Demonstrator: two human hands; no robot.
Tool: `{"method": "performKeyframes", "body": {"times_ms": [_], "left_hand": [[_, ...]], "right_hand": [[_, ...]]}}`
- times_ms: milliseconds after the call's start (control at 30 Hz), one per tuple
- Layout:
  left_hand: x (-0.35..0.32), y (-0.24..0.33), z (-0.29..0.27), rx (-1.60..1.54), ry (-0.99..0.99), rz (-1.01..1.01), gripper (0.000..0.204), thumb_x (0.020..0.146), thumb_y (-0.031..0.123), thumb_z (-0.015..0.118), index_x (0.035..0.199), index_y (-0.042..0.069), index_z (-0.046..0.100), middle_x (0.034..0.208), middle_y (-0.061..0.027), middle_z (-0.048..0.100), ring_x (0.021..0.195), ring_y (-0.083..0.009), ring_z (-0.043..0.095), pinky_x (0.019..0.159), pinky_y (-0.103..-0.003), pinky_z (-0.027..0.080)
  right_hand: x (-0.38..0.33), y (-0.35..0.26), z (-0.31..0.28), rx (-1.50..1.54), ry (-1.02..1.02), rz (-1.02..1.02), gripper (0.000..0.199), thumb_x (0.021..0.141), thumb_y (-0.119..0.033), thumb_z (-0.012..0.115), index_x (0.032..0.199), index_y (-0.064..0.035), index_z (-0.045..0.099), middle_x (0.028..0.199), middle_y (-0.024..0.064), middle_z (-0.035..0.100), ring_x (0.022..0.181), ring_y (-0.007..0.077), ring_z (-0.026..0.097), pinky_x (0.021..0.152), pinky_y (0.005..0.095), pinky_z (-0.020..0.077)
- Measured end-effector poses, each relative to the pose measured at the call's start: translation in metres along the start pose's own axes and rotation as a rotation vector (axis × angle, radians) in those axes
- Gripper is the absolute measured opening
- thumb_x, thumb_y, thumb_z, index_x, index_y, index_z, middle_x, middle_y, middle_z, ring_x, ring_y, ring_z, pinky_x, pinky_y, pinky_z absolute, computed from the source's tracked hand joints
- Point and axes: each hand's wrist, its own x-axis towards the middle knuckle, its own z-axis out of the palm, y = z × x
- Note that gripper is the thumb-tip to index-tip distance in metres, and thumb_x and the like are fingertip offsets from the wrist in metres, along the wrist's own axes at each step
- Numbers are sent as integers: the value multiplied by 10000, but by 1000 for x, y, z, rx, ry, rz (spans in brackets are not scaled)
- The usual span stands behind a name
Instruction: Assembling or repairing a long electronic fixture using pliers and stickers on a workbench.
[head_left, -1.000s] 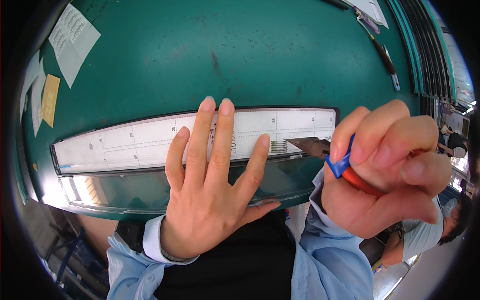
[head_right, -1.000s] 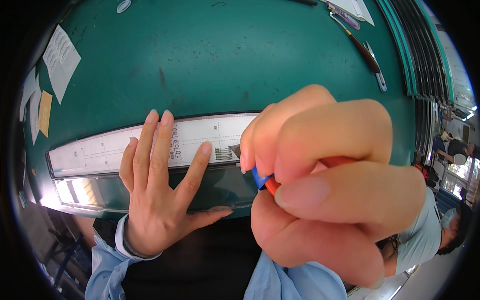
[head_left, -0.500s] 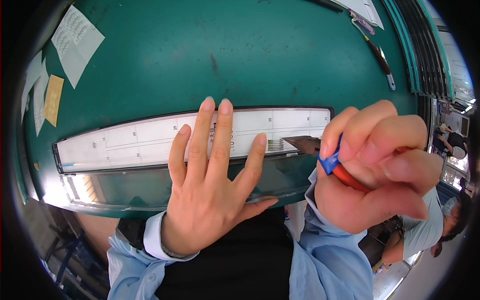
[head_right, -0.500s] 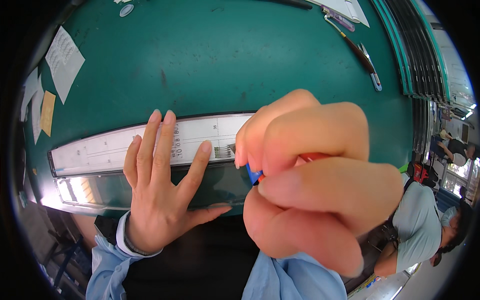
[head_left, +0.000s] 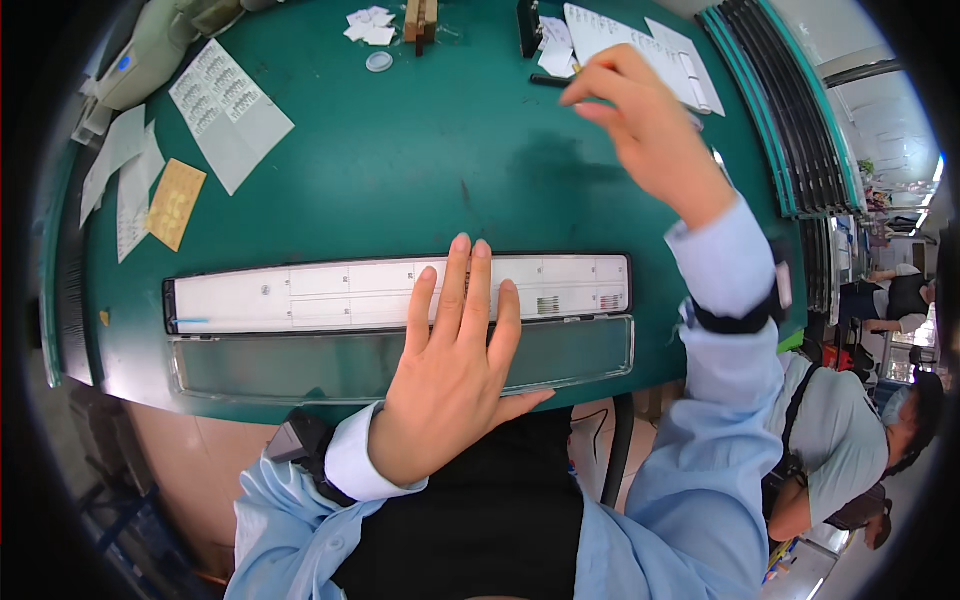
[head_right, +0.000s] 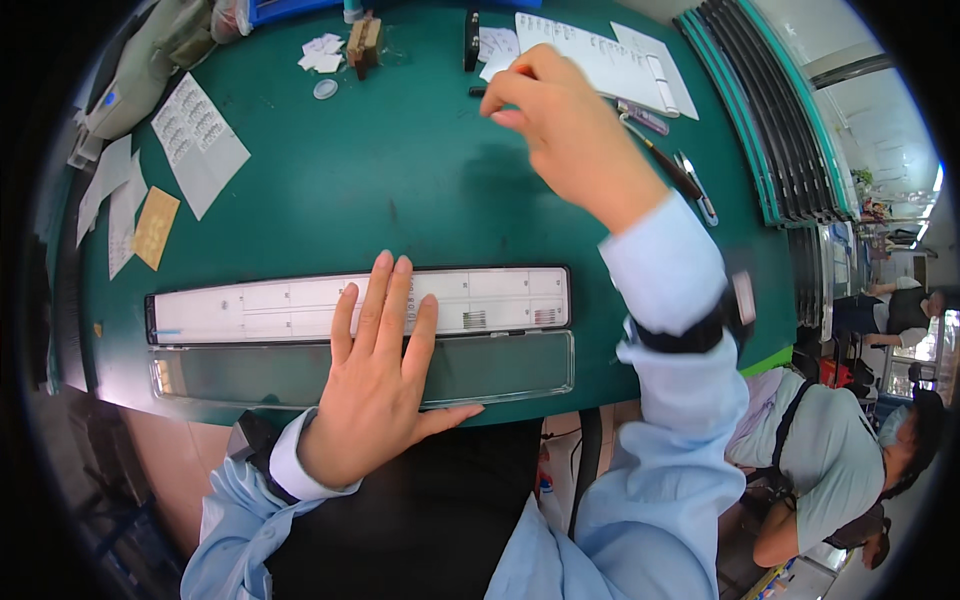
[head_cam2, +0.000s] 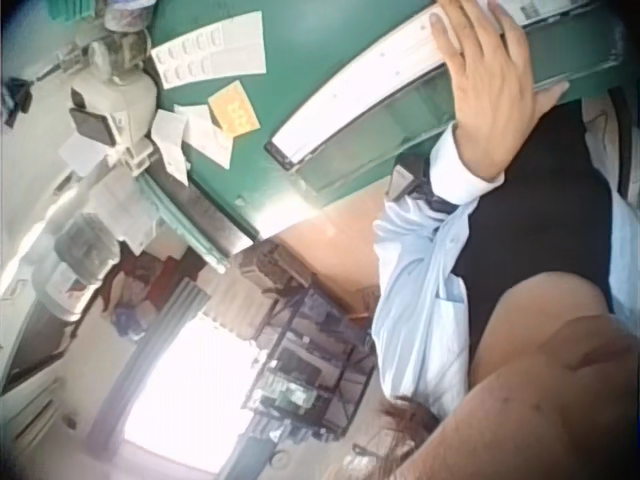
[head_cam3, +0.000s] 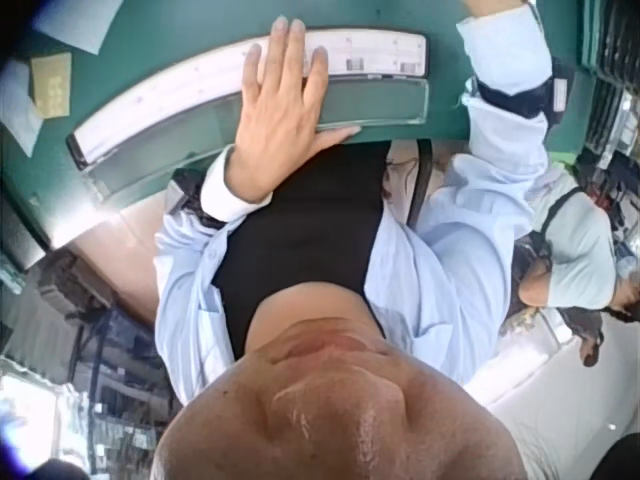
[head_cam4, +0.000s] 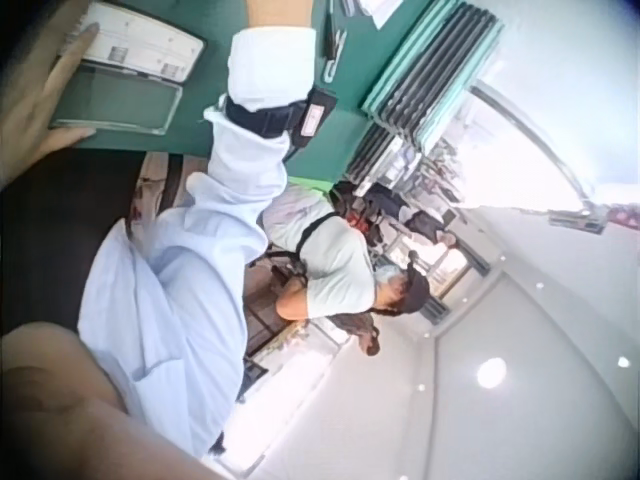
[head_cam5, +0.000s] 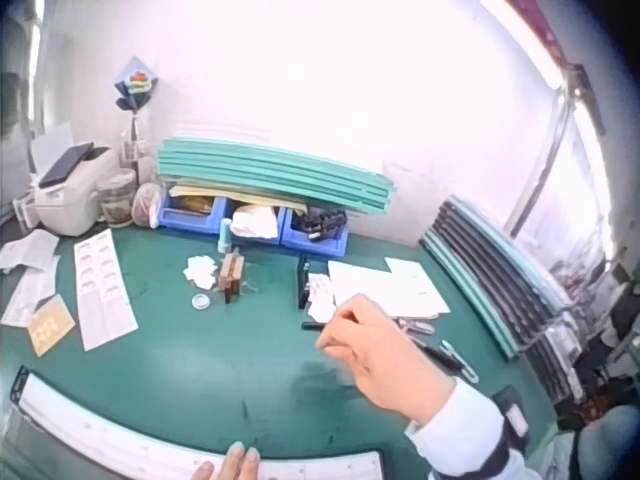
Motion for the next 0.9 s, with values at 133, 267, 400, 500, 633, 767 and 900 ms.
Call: {"method": "performKeyframes", "body": {"times_ms": [133, 267, 400, 500, 633, 767, 900], "left_hand": [[2, 1, 0, 28, 16, 26, 835, 694, 578, 725, 1217, -46, 540, 1399, -331, 394, 1391, -431, 304, 1110, -530, 267], [0, 1, 1, 33, 31, 12, 831, 702, 575, 720, 1218, -50, 536, 1400, -329, 393, 1392, -425, 305, 1116, -517, 269], [0, 1, 4, 1, 44, 10, 857, 693, 564, 739, 1226, -71, 523, 1412, -334, 368, 1397, -431, 286, 1119, -529, 243], [0, 2, 2, -36, 51, 12, 873, 681, 535, 766, 1235, -90, 513, 1418, -340, 351, 1395, -442, 275, 1121, -544, 217], [-1, -3, -1, -43, 53, -7, 870, 662, 489, 799, 1239, -93, 509, 1410, -333, 361, 1388, -435, 287, 1129, -541, 209], [0, -3, -5, 2, 57, 1, 859, 644, 497, 805, 1232, -60, 522, 1373, -323, 416, 1364, -430, 335, 1104, -521, 278], [-2, -2, -6, 7, 55, -2, 858, 647, 495, 805, 1235, -62, 521, 1372, -329, 411, 1363, -436, 332, 1102, -525, 280]], "right_hand": [[18, 31, 21, -16, -95, 113, 79, 864, 3, 632, 916, -53, 610, 943, 109, 511, 876, 274, 532, 792, 344, 448], [27, 36, 34, 39, -231, 293, 68, 879, -28, 648, 899, -50, 587, 909, 89, 476, 822, 228, 496, 777, 316, 431], [29, 35, 35, -21, -252, 285, 57, 877, -82, 665, 901, -68, 615, 972, 136, 538, 892, 312, 549, 801, 374, 457], [26, 34, 36, -71, -284, 265, 74, 870, -88, 675, 885, -59, 608, 985, 141, 533, 910, 314, 542, 810, 371, 453], [14, 32, 34, -94, -108, 166, 99, 857, -31, 668, 873, -49, 572, 939, 105, 485, 837, 250, 497, 779, 334, 433], [14, 28, 25, 5, -124, 254, 80, 879, -56, 651, 903, -60, 575, 925, 99, 487, 828, 249, 501, 774, 337, 436], [18, 29, 38, 3, -154, 224, 75, 889, -77, 646, 919, -68, 578, 913, 96, 490, 816, 248, 506, 765, 339, 438]]}}
